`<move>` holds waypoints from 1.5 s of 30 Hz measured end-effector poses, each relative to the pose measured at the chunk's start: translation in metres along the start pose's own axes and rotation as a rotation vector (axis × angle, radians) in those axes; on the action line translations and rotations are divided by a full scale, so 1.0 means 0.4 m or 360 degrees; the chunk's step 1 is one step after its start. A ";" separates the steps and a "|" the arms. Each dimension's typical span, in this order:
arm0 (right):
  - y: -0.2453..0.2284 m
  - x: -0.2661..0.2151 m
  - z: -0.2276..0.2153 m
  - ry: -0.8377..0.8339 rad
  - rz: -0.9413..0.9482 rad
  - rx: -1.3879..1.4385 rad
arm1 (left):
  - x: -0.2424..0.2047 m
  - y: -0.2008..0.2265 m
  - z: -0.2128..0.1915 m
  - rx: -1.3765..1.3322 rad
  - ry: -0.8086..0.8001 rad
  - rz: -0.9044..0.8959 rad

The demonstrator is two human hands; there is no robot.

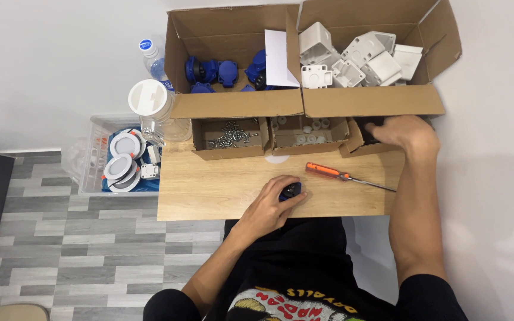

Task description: The person assembles a blue electrical component with a white plastic cover and secures it with screws using an orange screwdriver. They retrieve parts from a cardboard box, fit the cover, and tighten multiple screws on the assembled unit.

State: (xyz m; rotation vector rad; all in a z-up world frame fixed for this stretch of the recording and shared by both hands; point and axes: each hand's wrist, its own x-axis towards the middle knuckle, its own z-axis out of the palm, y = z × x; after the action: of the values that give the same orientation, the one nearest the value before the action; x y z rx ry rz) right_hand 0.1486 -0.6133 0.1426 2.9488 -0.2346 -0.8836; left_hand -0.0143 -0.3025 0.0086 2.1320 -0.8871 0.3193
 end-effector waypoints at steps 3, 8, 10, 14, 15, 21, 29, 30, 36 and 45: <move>-0.002 -0.004 -0.001 -0.0039 -0.0010 -0.0005 | 0.006 0.020 -0.017 -0.0027 -0.0026 0.0012; 0.092 0.142 0.112 0.0194 0.0008 0.0006 | 0.010 0.023 -0.037 -0.0165 -0.0024 0.0074; 0.117 0.162 0.141 0.0237 0.0062 0.0169 | 0.014 0.024 -0.049 -0.0227 -0.0037 0.0140; 0.122 0.107 0.139 0.0633 -0.0165 0.0373 | 0.025 0.028 -0.059 -0.0349 0.0050 0.0084; 0.119 0.083 0.131 0.0700 -0.0221 0.0484 | 0.028 0.030 -0.061 -0.0370 0.0091 0.0037; 0.139 0.000 0.147 0.1074 -0.0526 0.0647 | 0.014 0.024 -0.067 -0.0446 0.0048 -0.0240; 0.129 -0.161 0.186 0.1473 -0.0988 0.0929 | 0.009 0.026 -0.069 -0.0415 0.0083 -0.0307; 0.130 -0.173 0.194 0.1607 -0.1003 0.0933 | 0.013 0.021 -0.068 -0.0364 0.0113 -0.0290; 0.083 -0.231 0.282 0.1672 -0.1033 0.1509 | -0.010 0.032 -0.048 -0.0189 0.0123 -0.0449; -0.057 -0.178 0.420 0.1123 -0.1392 0.2301 | -0.009 0.006 -0.067 -0.0310 -0.0017 -0.0401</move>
State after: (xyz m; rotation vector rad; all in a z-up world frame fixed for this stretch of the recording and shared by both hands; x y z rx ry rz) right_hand 0.0003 -0.5809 0.0390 4.4109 0.8922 0.9547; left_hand -0.0167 -0.2816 0.0259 2.0358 -0.6188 0.0891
